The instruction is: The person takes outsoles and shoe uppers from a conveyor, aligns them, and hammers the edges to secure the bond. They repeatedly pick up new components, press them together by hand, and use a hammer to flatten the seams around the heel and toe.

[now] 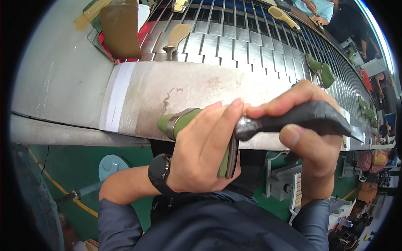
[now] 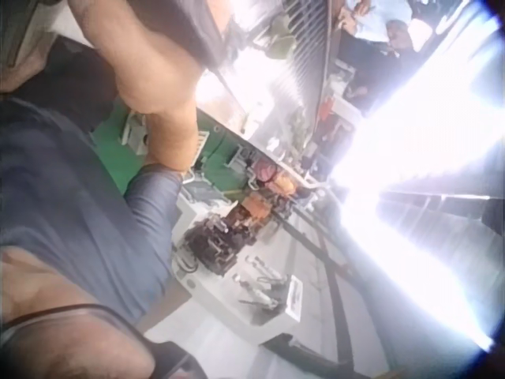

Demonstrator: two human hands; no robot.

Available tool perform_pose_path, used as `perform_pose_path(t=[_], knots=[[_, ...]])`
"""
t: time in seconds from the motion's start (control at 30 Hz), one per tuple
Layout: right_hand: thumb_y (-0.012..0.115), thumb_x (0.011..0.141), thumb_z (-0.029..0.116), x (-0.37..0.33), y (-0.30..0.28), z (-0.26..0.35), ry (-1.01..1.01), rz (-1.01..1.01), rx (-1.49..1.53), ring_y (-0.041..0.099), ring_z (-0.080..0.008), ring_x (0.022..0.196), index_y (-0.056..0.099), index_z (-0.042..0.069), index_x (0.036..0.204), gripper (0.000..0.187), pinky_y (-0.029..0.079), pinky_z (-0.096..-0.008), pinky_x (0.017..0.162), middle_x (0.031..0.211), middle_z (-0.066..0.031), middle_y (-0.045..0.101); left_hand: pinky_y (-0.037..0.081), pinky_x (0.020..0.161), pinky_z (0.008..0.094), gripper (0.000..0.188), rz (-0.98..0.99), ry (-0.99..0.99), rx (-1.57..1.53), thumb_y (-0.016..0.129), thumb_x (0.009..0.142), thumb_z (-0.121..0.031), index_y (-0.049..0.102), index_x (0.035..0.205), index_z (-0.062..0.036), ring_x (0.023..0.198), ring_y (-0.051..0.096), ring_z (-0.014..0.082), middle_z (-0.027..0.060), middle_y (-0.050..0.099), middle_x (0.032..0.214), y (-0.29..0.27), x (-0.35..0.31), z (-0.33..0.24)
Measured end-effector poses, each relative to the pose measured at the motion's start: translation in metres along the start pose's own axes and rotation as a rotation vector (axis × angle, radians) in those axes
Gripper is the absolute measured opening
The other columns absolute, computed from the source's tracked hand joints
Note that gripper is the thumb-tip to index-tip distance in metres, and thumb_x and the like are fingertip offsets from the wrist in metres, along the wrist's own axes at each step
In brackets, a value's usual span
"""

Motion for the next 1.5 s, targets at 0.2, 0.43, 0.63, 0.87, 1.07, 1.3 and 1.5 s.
perform_pose_path(t=[0.2, 0.43, 0.63, 0.87, 1.07, 1.3, 1.5], knots=[[0.075, 0.093, 0.001, -0.036, 0.025, -0.047, -0.125, 0.228, -0.021, 0.074, -0.0263, 0.110, 0.066, -0.006, 0.116, 0.026, 0.059, -0.0374, 0.098, 0.121, -0.0223, 0.074, 0.038, 0.114, 0.0657, 0.090, -0.166, 0.163, 0.135, 0.077, 0.092, -0.028, 0.028, 0.151, 0.0185, 0.136, 0.053, 0.0529, 0.0432, 0.046, 0.147, 0.007, -0.071, 0.016], [0.066, 0.099, 0.004, -0.061, 0.057, -0.206, 0.313, -0.307, 0.497, 0.070, -0.0219, 0.113, 0.065, -0.006, 0.121, 0.024, 0.056, -0.0356, 0.101, 0.122, -0.0184, 0.074, 0.023, 0.121, 0.0710, 0.105, -0.061, -0.014, 0.531, 0.074, 0.088, -0.063, 0.027, 0.160, -0.0016, 0.147, 0.045, 0.0487, 0.0326, 0.041, 0.159, 0.025, -0.133, 0.096], [0.065, 0.099, 0.005, -0.058, 0.057, -0.206, 0.279, -0.282, 0.507, 0.072, -0.0239, 0.110, 0.064, -0.007, 0.121, 0.024, 0.057, -0.0370, 0.101, 0.122, -0.0198, 0.073, 0.029, 0.120, 0.0694, 0.103, -0.036, 0.040, 0.632, 0.073, 0.090, -0.064, 0.027, 0.157, 0.0000, 0.142, 0.049, 0.0498, 0.0342, 0.044, 0.154, 0.024, -0.134, 0.095], [0.065, 0.098, 0.006, -0.035, 0.051, -0.197, 0.235, -0.211, 0.569, 0.072, -0.0258, 0.110, 0.063, -0.008, 0.120, 0.026, 0.056, -0.0379, 0.101, 0.121, -0.0240, 0.073, 0.024, 0.121, 0.0697, 0.082, -0.124, 0.018, 0.550, 0.066, 0.098, -0.058, 0.035, 0.154, -0.0061, 0.140, 0.053, 0.0467, 0.0308, 0.049, 0.153, 0.028, -0.133, 0.094], [0.065, 0.096, 0.011, -0.031, 0.047, -0.203, 0.216, -0.168, 0.474, 0.071, -0.0271, 0.109, 0.061, -0.007, 0.121, 0.031, 0.057, -0.0393, 0.099, 0.124, -0.0286, 0.071, 0.025, 0.121, 0.0699, 0.078, -0.106, -0.014, 0.537, 0.065, 0.099, -0.056, 0.037, 0.154, -0.0083, 0.140, 0.053, 0.0458, 0.0293, 0.049, 0.152, 0.027, -0.133, 0.096], [0.063, 0.095, -0.002, -0.036, 0.050, -0.186, 0.102, -0.063, 0.463, 0.072, -0.0272, 0.111, 0.061, -0.008, 0.121, 0.027, 0.056, -0.0408, 0.102, 0.125, -0.0287, 0.071, 0.026, 0.121, 0.0691, 0.074, -0.133, -0.047, 0.533, 0.066, 0.099, -0.055, 0.039, 0.152, -0.0100, 0.139, 0.054, 0.0444, 0.0275, 0.051, 0.151, 0.027, -0.135, 0.097], [0.067, 0.095, 0.000, -0.030, 0.047, -0.177, 0.032, 0.005, 0.278, 0.072, -0.0305, 0.113, 0.060, -0.007, 0.120, 0.026, 0.058, -0.0427, 0.101, 0.126, -0.0294, 0.070, 0.027, 0.119, 0.0712, 0.065, -0.112, -0.070, 0.499, 0.065, 0.101, -0.049, 0.042, 0.149, -0.0108, 0.138, 0.055, 0.0431, 0.0265, 0.052, 0.150, 0.025, -0.135, 0.097]])
Point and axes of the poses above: each hand's wrist, its own x-axis towards the middle knuckle, its own y-axis out of the palm, z = x × y, the point moved 4 cm from there along x, towards the middle knuckle
